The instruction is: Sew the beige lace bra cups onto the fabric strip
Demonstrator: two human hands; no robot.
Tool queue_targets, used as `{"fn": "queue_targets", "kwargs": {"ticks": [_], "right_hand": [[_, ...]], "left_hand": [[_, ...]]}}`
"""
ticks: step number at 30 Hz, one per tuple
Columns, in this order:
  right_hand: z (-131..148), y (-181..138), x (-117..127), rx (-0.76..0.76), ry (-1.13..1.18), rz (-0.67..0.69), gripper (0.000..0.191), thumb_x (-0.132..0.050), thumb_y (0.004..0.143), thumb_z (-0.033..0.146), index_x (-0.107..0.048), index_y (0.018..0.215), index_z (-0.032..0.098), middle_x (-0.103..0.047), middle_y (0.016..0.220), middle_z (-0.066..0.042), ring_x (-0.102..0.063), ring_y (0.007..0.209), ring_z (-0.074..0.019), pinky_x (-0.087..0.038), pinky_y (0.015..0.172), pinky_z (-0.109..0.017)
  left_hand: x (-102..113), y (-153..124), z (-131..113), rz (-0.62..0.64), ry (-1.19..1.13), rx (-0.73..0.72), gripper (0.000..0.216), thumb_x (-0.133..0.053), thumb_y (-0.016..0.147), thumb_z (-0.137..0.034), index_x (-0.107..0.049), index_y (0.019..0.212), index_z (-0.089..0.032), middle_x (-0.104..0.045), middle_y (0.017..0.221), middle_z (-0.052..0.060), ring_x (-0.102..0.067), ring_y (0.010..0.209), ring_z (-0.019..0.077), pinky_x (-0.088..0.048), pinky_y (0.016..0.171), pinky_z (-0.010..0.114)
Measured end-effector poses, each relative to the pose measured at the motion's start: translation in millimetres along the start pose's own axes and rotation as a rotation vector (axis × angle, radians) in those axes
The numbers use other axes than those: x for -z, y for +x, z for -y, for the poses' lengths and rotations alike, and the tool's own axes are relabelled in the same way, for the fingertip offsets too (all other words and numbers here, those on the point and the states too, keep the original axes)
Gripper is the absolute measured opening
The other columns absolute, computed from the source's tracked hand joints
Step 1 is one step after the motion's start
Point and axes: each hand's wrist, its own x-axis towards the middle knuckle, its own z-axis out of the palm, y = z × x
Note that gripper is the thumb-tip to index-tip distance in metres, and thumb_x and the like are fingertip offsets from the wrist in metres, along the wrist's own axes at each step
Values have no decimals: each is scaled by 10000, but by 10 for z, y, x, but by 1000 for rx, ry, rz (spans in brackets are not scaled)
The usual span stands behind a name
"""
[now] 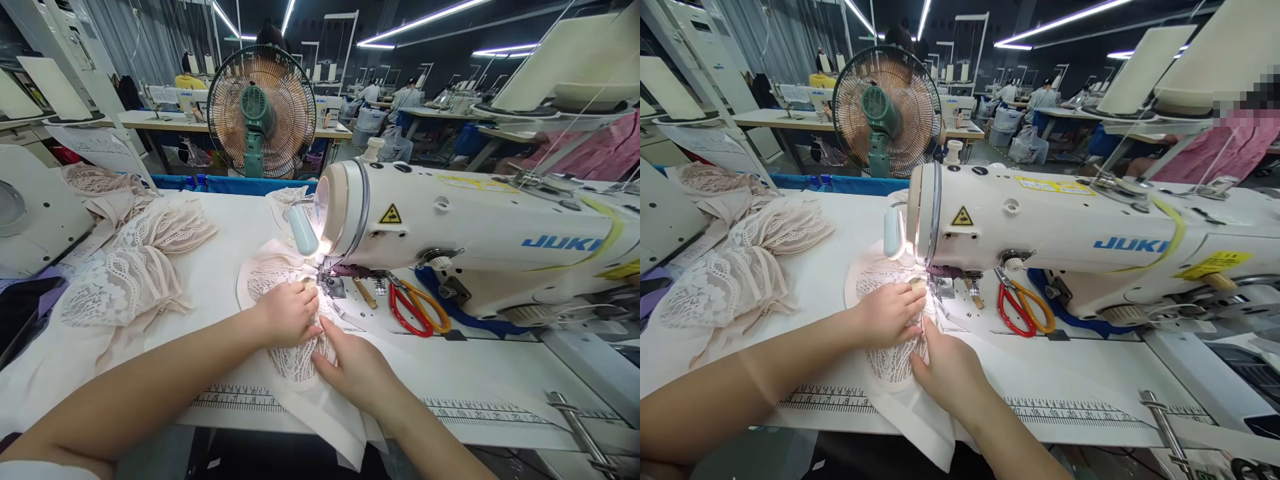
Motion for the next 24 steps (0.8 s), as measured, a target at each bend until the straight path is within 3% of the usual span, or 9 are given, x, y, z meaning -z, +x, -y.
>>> {"fn": "queue_targets", "kwargs": {"ticks": [9,15,24], "right_hand": [[-31,27,39,1,15,10,449,-467,817,271,-450,1243,129,-577,619,-2,-523,580,-182,-306,516,-251],[-14,20,-3,-35,9,39,641,-463,830,290,-266,1393,54,-561,593,2,-529,559,-187,-309,502,-256],[-50,67,-6,-65,104,7,725,-489,807,312,-209,1405,11,-457,551,50,-517,550,-188,-310,481,-263]], "left_hand": [[-5,45,-18,31,6,83,466,-467,857,-478,-580,1113,-105,-569,1191,119,-530,982,251,-403,741,356],[26,40,-35,41,-7,96,509,-473,847,-507,-527,1171,-118,-591,1083,95,-523,906,236,-378,695,352],[41,105,-44,63,37,135,539,-456,834,-567,-580,1090,-109,-587,1006,94,-504,873,237,-333,668,360]]}}
